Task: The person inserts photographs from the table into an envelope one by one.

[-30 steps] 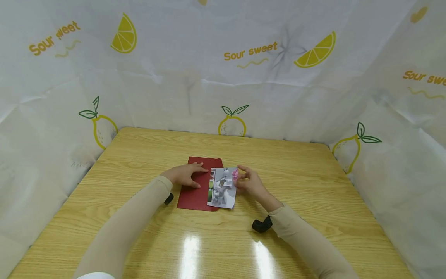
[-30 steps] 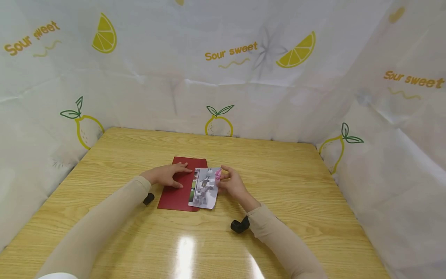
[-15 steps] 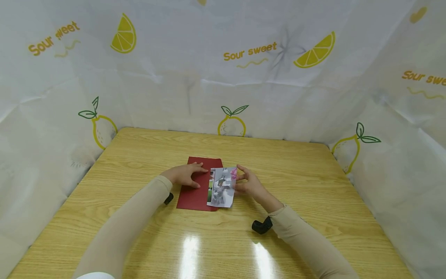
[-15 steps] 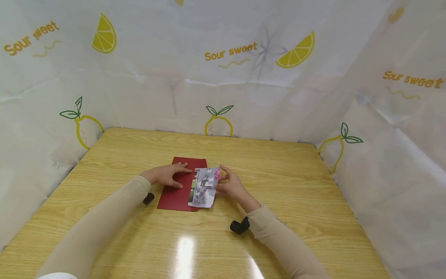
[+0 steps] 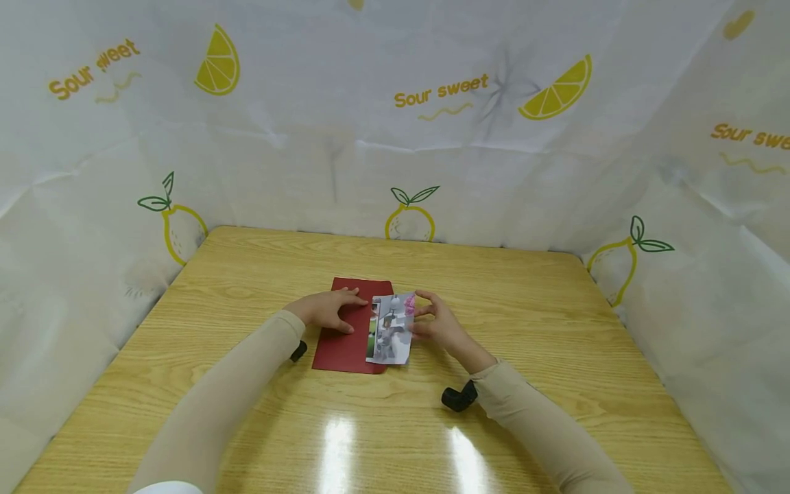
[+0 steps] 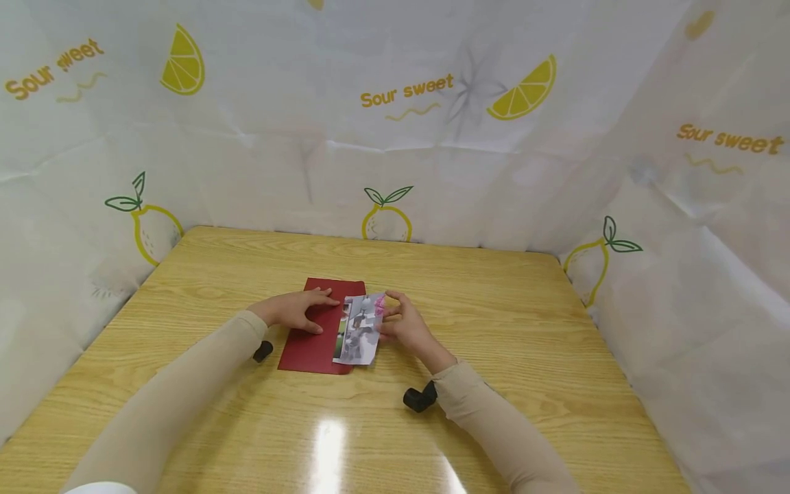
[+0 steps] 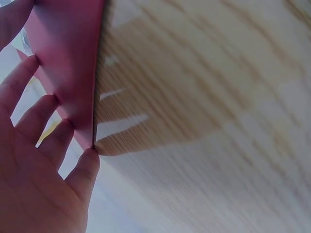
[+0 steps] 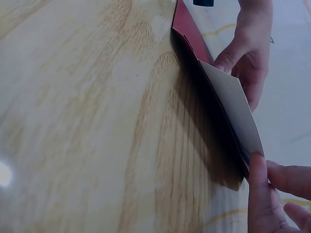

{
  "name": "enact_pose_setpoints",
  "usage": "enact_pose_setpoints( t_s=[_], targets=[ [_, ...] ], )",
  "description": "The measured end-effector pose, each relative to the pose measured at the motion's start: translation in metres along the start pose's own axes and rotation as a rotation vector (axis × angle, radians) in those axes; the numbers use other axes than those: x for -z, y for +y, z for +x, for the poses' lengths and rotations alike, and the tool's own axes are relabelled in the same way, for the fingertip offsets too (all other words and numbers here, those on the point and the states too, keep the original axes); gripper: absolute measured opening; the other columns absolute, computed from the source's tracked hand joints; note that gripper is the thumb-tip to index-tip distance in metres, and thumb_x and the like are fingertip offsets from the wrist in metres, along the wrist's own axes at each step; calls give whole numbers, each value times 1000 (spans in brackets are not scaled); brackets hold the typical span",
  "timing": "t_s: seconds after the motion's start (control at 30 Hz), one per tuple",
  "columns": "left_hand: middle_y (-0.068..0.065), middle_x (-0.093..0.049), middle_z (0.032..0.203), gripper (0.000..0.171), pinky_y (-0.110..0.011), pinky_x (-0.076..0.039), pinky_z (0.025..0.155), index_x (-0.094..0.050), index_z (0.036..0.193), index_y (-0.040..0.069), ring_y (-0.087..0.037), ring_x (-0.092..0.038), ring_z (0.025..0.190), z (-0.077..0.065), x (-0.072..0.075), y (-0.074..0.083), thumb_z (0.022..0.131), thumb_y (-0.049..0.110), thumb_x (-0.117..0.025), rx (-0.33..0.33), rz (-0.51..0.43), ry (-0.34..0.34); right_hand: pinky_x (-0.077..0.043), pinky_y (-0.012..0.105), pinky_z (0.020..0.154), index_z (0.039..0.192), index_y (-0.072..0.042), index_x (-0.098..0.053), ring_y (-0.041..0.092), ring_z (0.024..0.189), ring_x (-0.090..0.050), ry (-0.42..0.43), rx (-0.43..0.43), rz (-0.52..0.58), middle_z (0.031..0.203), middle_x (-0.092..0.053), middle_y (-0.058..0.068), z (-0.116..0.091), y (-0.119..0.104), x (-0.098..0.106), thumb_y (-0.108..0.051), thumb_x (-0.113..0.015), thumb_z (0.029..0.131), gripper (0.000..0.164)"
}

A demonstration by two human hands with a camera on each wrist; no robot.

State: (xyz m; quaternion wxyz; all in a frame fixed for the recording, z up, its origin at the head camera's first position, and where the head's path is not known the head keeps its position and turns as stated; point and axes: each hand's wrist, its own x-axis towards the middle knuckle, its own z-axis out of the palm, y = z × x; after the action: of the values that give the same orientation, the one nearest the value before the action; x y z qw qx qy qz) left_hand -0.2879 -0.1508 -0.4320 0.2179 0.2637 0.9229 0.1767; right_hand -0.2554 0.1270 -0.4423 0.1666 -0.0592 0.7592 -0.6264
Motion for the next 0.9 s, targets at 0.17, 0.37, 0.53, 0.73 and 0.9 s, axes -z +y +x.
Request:
enact_pose_setpoints(
  t_s=[0.17, 0.37, 0.53, 0.73, 0.9],
  targets=[
    [-11, -18, 162, 65, -52, -22, 117, -43, 148, 19, -34, -10, 150, 1, 1, -1, 90, 31, -69, 0, 2, -4, -59, 34, 71, 149, -2, -28, 14, 74, -62, 3, 6, 6, 117, -48, 26, 1, -1, -2, 14, -60, 87, 72],
    [-11, -17, 162, 65, -52, -22, 117, -43, 148, 19, -34, -10, 150, 2, 0, -2, 89, 30, -69, -5, -7, 0, -59, 35, 75, 150, -3, -31, 13, 75, -63, 3, 1, -6, 117, -49, 26, 4, -2, -3, 13, -60, 88, 71],
    [-11, -18, 162, 65, -52, -23, 117, -43, 147, 19, -34, -10, 150, 1, 0, -3, 89, 30, -69, -8, -14, 2, -58, 37, 78, 151, -5, -30, 11, 76, -63, -7, -8, -10, 121, -47, 26, 4, -5, -5, 11, -59, 89, 70],
    [-10, -17, 162, 64, -52, -23, 117, -43, 147, 19, -33, -10, 150, 1, 0, -2, 90, 30, -69, -8, -20, -2, -59, 33, 75, 152, -4, -30, 10, 74, -61, 1, -12, -24, 123, -47, 27, 4, -8, -8, 11, -58, 90, 69],
    [-10, -17, 162, 64, -52, -22, 117, -43, 148, 19, -33, -10, 150, 2, -1, -3, 90, 30, -69, -14, -17, 1, -58, 31, 74, 152, -6, -30, 10, 74, -61, 8, -25, -29, 123, -48, 26, 6, -9, -9, 11, -58, 90, 69]
  ],
)
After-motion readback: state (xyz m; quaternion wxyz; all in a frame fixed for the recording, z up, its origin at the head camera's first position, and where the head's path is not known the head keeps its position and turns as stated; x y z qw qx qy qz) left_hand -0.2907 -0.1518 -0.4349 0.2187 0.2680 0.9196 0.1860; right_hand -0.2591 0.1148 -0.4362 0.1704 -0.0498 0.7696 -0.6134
